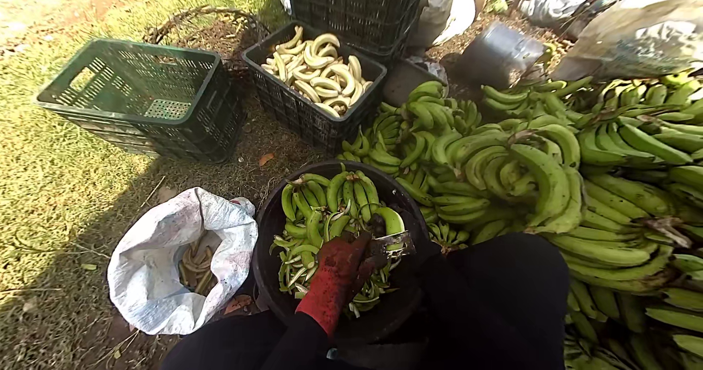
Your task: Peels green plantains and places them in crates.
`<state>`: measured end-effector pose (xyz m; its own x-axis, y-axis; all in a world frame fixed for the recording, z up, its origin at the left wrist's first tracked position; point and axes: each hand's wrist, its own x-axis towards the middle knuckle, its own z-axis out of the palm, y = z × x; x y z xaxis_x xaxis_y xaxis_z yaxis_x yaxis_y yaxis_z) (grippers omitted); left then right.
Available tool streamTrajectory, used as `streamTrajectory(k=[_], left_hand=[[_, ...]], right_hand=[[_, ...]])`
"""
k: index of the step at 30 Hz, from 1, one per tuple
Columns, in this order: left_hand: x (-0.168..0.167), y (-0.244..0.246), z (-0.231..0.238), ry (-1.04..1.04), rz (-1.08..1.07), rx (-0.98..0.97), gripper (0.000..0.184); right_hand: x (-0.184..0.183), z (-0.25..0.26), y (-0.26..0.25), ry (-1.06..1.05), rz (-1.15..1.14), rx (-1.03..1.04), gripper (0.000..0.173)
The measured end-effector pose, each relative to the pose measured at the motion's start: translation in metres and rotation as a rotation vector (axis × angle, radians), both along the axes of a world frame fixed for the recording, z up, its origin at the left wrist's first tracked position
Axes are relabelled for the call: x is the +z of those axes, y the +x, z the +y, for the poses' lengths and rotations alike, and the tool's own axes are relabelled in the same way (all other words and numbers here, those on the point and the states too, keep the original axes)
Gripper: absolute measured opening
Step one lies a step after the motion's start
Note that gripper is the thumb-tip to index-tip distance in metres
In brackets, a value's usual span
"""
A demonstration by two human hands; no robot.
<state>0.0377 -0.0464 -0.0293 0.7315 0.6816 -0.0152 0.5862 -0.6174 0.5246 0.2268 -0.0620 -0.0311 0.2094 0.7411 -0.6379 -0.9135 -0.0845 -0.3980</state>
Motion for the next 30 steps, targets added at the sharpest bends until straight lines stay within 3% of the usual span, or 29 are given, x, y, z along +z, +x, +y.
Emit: streamTrajectory(k=[2,4,7,12,14,17,23,26,29,30], left_hand=[[-0.001,-0.002,-0.002,0.104,-0.062,0.004,0.054],[-0.004,-0.005,0.001,0.162,-0.121,0.023,0.057],[-0.005,-0.006,0.004,0.175,-0.121,0.017,0.058],[-0.002,-0.002,0.007,0.140,-0.122,0.076,0.059],[0.002,0.000,0.011,0.070,-0.108,0.128,0.051],[0.004,-0.001,0.024,-0.173,-0.065,0.265,0.043],[-0.008,-0.012,0.032,-0.583,-0.179,0.526,0.054],[-0.014,-0.010,0.024,-0.593,-0.230,0.510,0.057],[-0.006,-0.011,0.010,-0.461,-0.230,0.222,0.049],[-0.004,-0.011,0.004,-0.385,-0.223,0.111,0.046]], right_hand=[[0.029,-0.001,-0.005,0.042,0.133,-0.100,0.042],[0.012,0.000,0.004,0.109,0.129,-0.027,0.044],[-0.011,0.013,0.020,0.093,0.081,0.136,0.057],[0.002,0.011,0.000,0.085,-0.152,0.154,0.047],[-0.013,0.002,-0.011,0.165,-0.336,0.166,0.043],[-0.020,-0.006,-0.034,0.088,-0.814,0.286,0.041],[-0.007,-0.032,-0.031,0.339,-0.819,0.828,0.066],[-0.014,-0.038,-0.017,0.383,-0.473,0.668,0.055],[-0.011,-0.029,-0.002,0.197,-0.297,0.257,0.044],[-0.017,-0.026,0.008,0.233,-0.290,0.178,0.039]])
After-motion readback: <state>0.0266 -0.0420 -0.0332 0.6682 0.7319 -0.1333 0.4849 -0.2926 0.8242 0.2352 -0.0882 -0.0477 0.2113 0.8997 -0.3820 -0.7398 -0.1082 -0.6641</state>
